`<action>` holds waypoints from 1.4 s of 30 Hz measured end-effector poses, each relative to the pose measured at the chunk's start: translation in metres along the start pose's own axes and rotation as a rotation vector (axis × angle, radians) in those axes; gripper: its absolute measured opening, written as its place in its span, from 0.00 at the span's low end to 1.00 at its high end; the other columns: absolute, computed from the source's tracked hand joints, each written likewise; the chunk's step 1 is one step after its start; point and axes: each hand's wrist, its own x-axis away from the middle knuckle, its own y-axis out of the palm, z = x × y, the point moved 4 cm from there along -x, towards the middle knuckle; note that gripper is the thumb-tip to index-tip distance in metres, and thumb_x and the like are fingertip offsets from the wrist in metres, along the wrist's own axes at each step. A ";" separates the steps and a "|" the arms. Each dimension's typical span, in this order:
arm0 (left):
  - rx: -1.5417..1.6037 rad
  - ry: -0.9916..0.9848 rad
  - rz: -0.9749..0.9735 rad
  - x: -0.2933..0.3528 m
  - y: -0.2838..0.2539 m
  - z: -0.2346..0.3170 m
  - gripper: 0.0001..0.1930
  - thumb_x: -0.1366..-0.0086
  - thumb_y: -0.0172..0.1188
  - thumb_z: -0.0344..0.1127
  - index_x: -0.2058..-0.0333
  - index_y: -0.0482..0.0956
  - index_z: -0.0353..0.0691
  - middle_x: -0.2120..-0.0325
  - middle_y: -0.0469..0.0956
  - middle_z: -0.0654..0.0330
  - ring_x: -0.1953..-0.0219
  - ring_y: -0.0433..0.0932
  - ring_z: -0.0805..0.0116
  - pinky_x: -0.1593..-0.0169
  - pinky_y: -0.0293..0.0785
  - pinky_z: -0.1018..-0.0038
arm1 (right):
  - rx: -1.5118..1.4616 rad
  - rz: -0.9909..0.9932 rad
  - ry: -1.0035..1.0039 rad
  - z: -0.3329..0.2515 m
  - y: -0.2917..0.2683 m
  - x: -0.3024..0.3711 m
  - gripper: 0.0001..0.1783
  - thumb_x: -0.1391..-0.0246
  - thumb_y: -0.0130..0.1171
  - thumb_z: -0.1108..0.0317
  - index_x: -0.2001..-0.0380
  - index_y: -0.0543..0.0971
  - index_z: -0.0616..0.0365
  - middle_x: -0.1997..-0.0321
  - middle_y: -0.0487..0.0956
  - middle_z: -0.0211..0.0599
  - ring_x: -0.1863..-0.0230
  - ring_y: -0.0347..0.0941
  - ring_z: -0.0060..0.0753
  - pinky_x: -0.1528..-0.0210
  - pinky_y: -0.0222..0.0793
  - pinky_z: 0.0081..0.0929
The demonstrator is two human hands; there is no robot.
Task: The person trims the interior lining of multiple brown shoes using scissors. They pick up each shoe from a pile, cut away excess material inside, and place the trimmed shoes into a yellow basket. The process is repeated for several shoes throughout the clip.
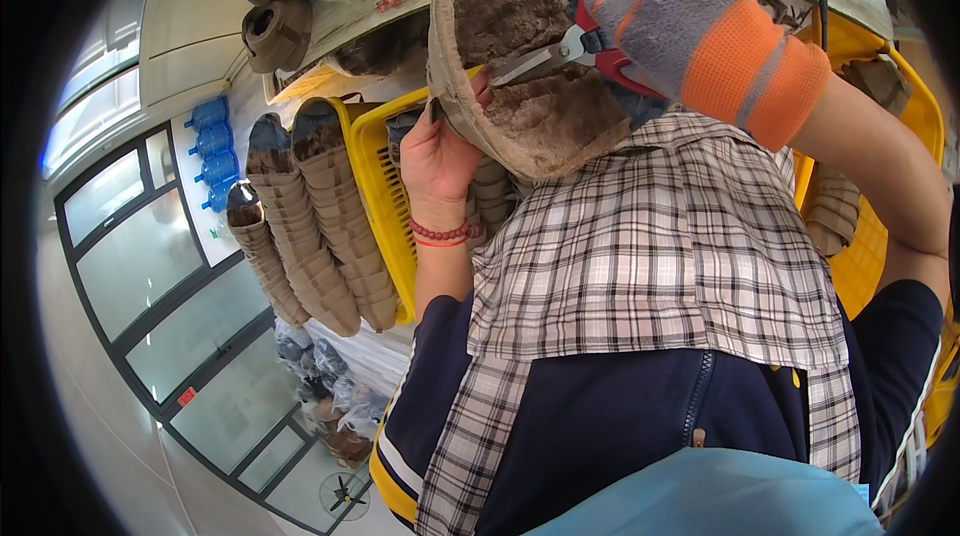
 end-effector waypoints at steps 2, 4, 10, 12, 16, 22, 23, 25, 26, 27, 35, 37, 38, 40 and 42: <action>-0.011 0.011 0.007 0.000 0.001 -0.002 0.24 0.33 0.42 0.31 0.39 0.54 0.28 0.39 0.54 0.36 0.37 0.58 0.47 0.35 0.56 0.57 | 0.018 0.006 -0.043 -0.004 -0.001 -0.001 0.05 0.65 0.58 0.64 0.83 0.78 0.53 0.82 0.76 0.30 0.77 0.74 0.32 0.74 0.68 0.28; -0.014 0.009 0.026 0.000 0.002 -0.002 0.24 0.32 0.42 0.31 0.39 0.55 0.28 0.40 0.54 0.36 0.38 0.58 0.47 0.35 0.57 0.57 | -0.026 0.016 -0.080 -0.004 0.001 -0.001 0.05 0.65 0.58 0.65 0.84 0.78 0.53 0.82 0.76 0.30 0.78 0.73 0.32 0.76 0.67 0.28; -0.060 0.027 0.083 -0.004 0.005 -0.004 0.24 0.32 0.43 0.32 0.40 0.56 0.29 0.40 0.56 0.36 0.38 0.59 0.48 0.36 0.59 0.58 | -0.065 0.134 -0.071 -0.002 0.007 0.000 0.04 0.65 0.58 0.67 0.87 0.76 0.52 0.85 0.73 0.29 0.82 0.70 0.30 0.80 0.63 0.28; -0.097 0.043 0.108 -0.001 0.005 -0.003 0.24 0.32 0.44 0.32 0.39 0.56 0.30 0.40 0.56 0.37 0.38 0.59 0.49 0.36 0.59 0.58 | -0.105 0.094 -0.069 -0.004 0.014 -0.002 0.04 0.64 0.59 0.68 0.86 0.75 0.52 0.85 0.72 0.29 0.82 0.69 0.30 0.80 0.63 0.27; -0.159 0.048 0.123 0.000 0.008 -0.005 0.25 0.32 0.44 0.33 0.39 0.56 0.31 0.39 0.57 0.42 0.37 0.58 0.51 0.34 0.53 0.57 | -0.184 -0.008 -0.030 -0.007 0.027 -0.004 0.05 0.61 0.59 0.68 0.85 0.75 0.53 0.86 0.69 0.29 0.84 0.67 0.29 0.80 0.62 0.27; -0.296 0.063 0.173 -0.001 0.013 -0.007 0.25 0.32 0.44 0.35 0.39 0.56 0.32 0.38 0.58 0.48 0.37 0.57 0.53 0.33 0.48 0.57 | -0.182 -0.128 0.038 -0.005 0.030 0.002 0.05 0.58 0.59 0.67 0.83 0.75 0.53 0.87 0.67 0.29 0.85 0.65 0.30 0.79 0.62 0.27; -0.307 0.077 0.196 0.000 0.014 -0.007 0.25 0.32 0.44 0.35 0.39 0.56 0.32 0.38 0.58 0.48 0.37 0.57 0.54 0.33 0.48 0.57 | -0.155 -0.070 0.043 -0.001 0.019 0.004 0.06 0.58 0.59 0.65 0.81 0.76 0.54 0.86 0.69 0.31 0.83 0.67 0.32 0.78 0.64 0.29; -0.311 0.082 0.130 0.006 0.010 -0.002 0.25 0.32 0.44 0.34 0.39 0.57 0.32 0.39 0.58 0.49 0.37 0.58 0.55 0.33 0.48 0.57 | -0.145 0.021 0.090 0.006 0.000 0.010 0.09 0.60 0.62 0.62 0.77 0.77 0.54 0.81 0.73 0.34 0.78 0.71 0.36 0.73 0.67 0.31; -0.313 0.084 0.095 0.009 0.009 0.002 0.24 0.32 0.44 0.34 0.39 0.57 0.32 0.39 0.59 0.50 0.37 0.58 0.55 0.33 0.48 0.57 | -0.165 0.055 0.132 0.009 -0.004 0.014 0.11 0.62 0.63 0.61 0.74 0.77 0.54 0.78 0.74 0.35 0.74 0.72 0.38 0.70 0.69 0.32; -0.224 0.120 0.111 0.018 0.009 0.009 0.25 0.33 0.45 0.34 0.39 0.56 0.31 0.39 0.58 0.45 0.37 0.57 0.52 0.33 0.49 0.56 | -0.230 0.063 0.213 0.008 0.002 0.021 0.16 0.64 0.66 0.61 0.70 0.76 0.53 0.72 0.75 0.35 0.69 0.72 0.39 0.66 0.69 0.33; -0.976 0.903 0.117 0.038 0.121 0.031 0.18 0.36 0.49 0.29 0.48 0.64 0.32 0.39 0.59 0.49 0.39 0.60 0.53 0.36 0.55 0.59 | -0.353 0.247 0.756 0.034 0.039 0.133 0.17 0.63 0.68 0.58 0.68 0.77 0.53 0.68 0.78 0.35 0.65 0.76 0.41 0.63 0.71 0.32; -1.266 1.114 0.069 0.021 0.150 0.005 0.10 0.38 0.52 0.27 0.58 0.71 0.32 0.37 0.55 0.48 0.38 0.59 0.54 0.36 0.53 0.62 | -0.385 0.196 0.936 0.032 0.060 0.150 0.17 0.60 0.66 0.58 0.66 0.78 0.53 0.68 0.79 0.37 0.66 0.76 0.42 0.63 0.72 0.33; -1.478 1.196 0.013 0.003 0.161 -0.013 0.05 0.40 0.54 0.27 0.65 0.71 0.33 0.36 0.49 0.44 0.36 0.56 0.52 0.35 0.51 0.59 | -0.433 0.222 1.036 0.031 0.070 0.159 0.17 0.58 0.66 0.57 0.65 0.79 0.53 0.68 0.80 0.37 0.66 0.76 0.42 0.63 0.72 0.33; -2.044 1.410 -0.185 -0.032 0.170 -0.043 0.07 0.44 0.57 0.26 0.77 0.67 0.35 0.35 0.43 0.36 0.33 0.45 0.40 0.34 0.43 0.52 | -0.534 0.270 1.187 0.027 0.079 0.172 0.19 0.56 0.65 0.55 0.63 0.79 0.54 0.68 0.80 0.38 0.66 0.77 0.42 0.63 0.72 0.32; -2.286 1.426 -0.330 -0.077 0.164 -0.081 0.07 0.45 0.57 0.26 0.79 0.68 0.36 0.37 0.43 0.33 0.33 0.38 0.33 0.35 0.36 0.42 | -0.576 0.316 1.279 0.027 0.102 0.187 0.22 0.56 0.65 0.51 0.61 0.78 0.55 0.66 0.81 0.40 0.64 0.77 0.41 0.62 0.72 0.31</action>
